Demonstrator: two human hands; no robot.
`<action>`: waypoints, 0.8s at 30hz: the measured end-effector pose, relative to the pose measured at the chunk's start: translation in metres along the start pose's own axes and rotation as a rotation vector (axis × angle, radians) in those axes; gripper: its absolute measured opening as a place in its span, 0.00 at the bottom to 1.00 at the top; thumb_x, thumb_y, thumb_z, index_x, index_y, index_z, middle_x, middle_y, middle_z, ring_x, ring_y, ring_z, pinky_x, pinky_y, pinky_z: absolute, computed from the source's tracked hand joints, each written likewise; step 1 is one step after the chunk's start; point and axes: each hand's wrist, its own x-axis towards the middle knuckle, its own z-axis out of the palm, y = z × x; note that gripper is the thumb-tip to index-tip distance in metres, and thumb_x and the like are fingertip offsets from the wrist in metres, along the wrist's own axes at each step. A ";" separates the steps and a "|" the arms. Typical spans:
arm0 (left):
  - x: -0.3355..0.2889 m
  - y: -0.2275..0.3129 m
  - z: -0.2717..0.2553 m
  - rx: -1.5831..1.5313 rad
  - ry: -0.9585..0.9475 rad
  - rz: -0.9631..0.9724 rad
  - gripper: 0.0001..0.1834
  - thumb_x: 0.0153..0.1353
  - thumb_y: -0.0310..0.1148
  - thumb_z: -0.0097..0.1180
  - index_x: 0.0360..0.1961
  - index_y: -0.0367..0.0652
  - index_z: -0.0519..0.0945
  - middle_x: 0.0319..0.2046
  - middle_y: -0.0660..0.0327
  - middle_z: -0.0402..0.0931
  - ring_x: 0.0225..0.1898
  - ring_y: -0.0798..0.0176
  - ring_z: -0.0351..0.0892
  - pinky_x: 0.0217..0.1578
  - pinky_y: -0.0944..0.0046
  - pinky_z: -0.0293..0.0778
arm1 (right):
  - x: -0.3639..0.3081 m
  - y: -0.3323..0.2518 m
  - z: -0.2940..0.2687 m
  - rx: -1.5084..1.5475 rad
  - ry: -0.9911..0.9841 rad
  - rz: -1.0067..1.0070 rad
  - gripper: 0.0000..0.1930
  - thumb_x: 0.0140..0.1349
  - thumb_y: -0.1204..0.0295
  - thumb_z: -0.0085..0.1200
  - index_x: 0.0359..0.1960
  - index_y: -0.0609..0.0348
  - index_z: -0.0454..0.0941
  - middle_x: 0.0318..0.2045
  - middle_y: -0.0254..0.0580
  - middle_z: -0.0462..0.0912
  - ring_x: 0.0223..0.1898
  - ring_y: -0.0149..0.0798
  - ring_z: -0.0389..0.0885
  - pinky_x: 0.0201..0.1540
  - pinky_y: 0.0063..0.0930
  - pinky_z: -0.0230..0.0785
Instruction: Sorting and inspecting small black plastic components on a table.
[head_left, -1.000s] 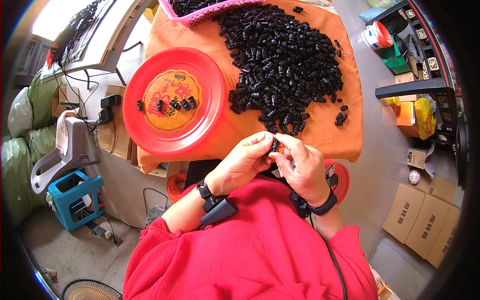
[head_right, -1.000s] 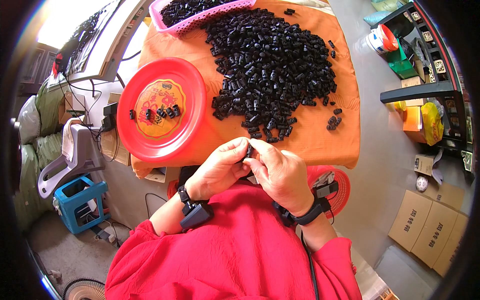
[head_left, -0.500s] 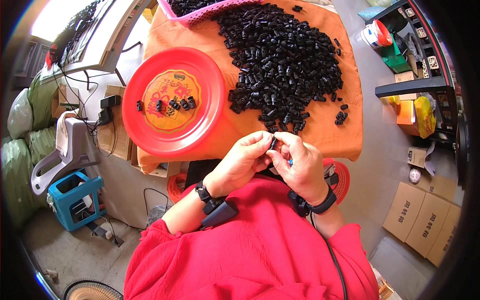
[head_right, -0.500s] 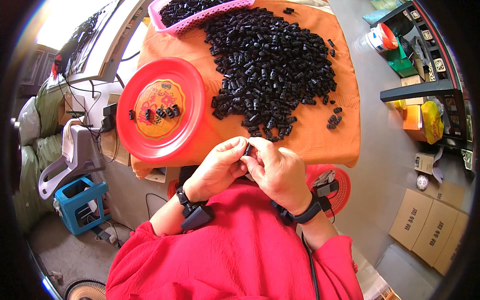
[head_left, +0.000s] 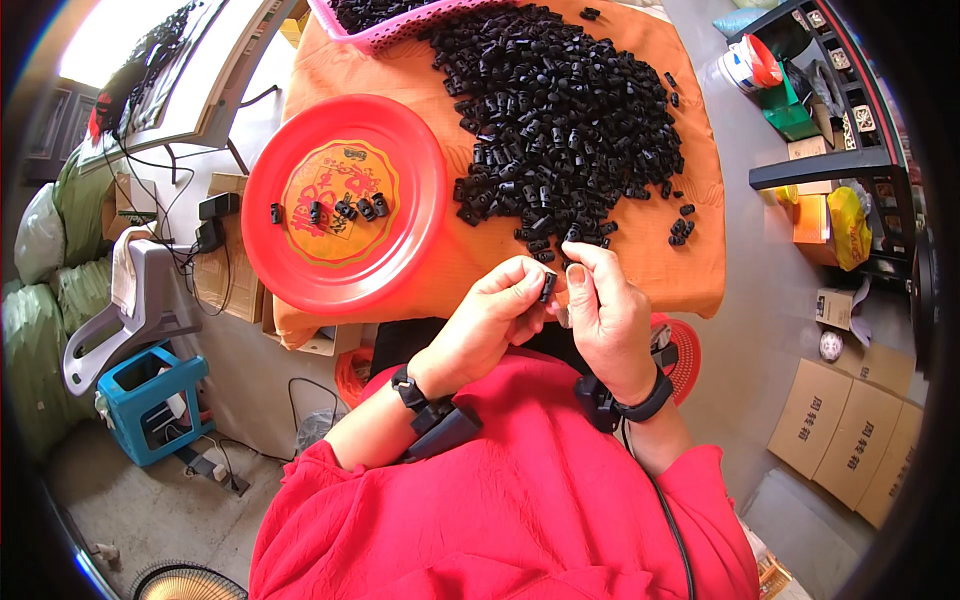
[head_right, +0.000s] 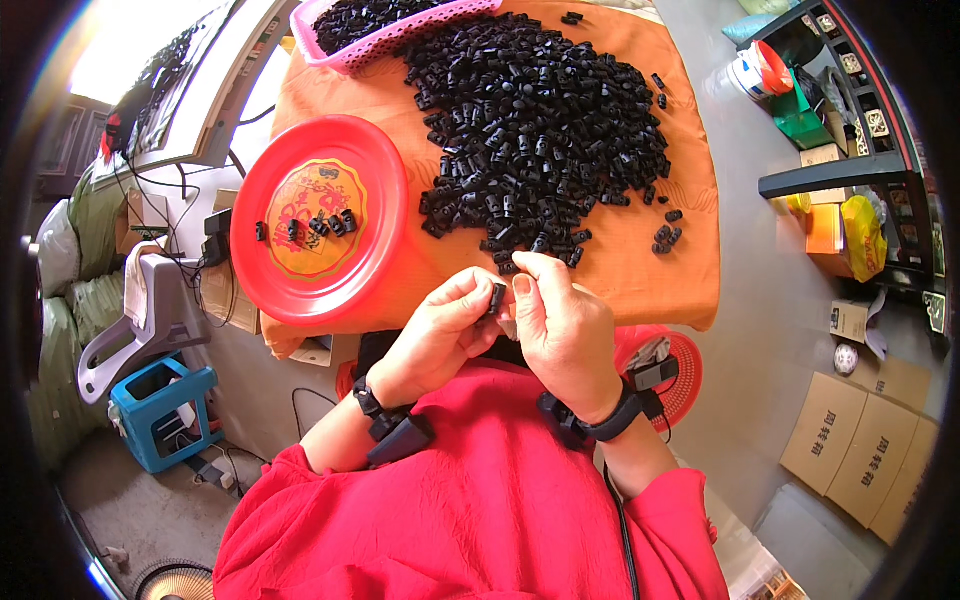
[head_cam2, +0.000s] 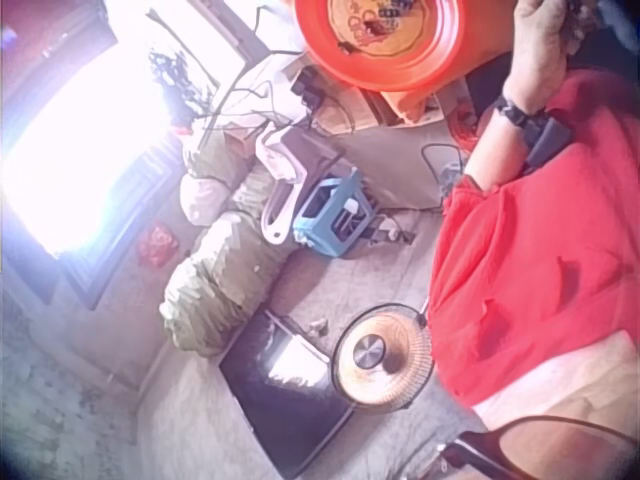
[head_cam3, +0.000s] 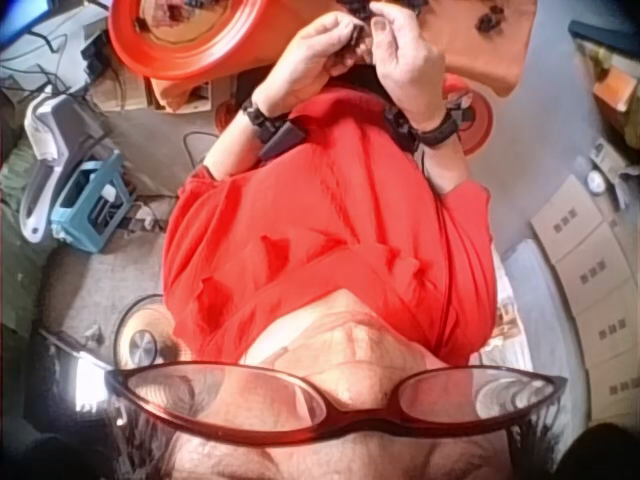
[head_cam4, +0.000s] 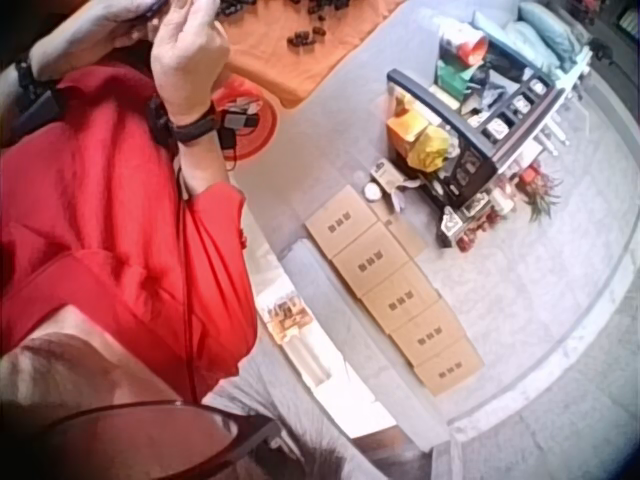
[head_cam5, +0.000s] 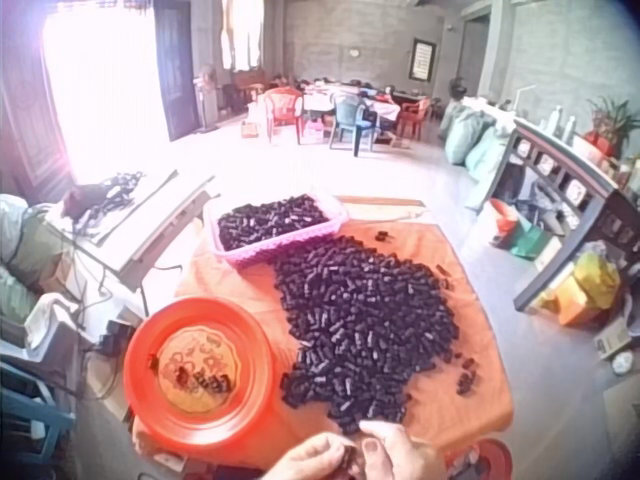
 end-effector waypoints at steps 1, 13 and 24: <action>0.000 0.000 0.000 0.000 0.000 0.000 0.10 0.74 0.41 0.49 0.42 0.47 0.76 0.32 0.70 0.75 0.29 0.78 0.67 0.27 0.77 0.59 | 0.000 0.001 0.001 0.000 0.000 0.000 0.09 0.70 0.72 0.52 0.49 0.58 0.77 0.20 0.41 0.81 0.21 0.40 0.82 0.24 0.33 0.71; -0.001 -0.005 0.000 -0.015 -0.014 -0.011 0.09 0.75 0.40 0.47 0.41 0.50 0.76 0.33 0.71 0.74 0.31 0.79 0.67 0.33 0.77 0.63 | -0.001 0.009 0.012 -0.152 0.010 0.024 0.10 0.68 0.74 0.53 0.49 0.56 0.75 0.20 0.46 0.80 0.23 0.49 0.82 0.25 0.41 0.71; -0.001 -0.011 0.000 -0.058 -0.003 -0.001 0.08 0.75 0.39 0.48 0.40 0.49 0.75 0.32 0.72 0.73 0.32 0.77 0.67 0.34 0.75 0.64 | -0.001 0.003 0.013 -0.205 0.030 0.020 0.08 0.67 0.74 0.53 0.47 0.54 0.76 0.19 0.48 0.79 0.22 0.51 0.81 0.24 0.43 0.70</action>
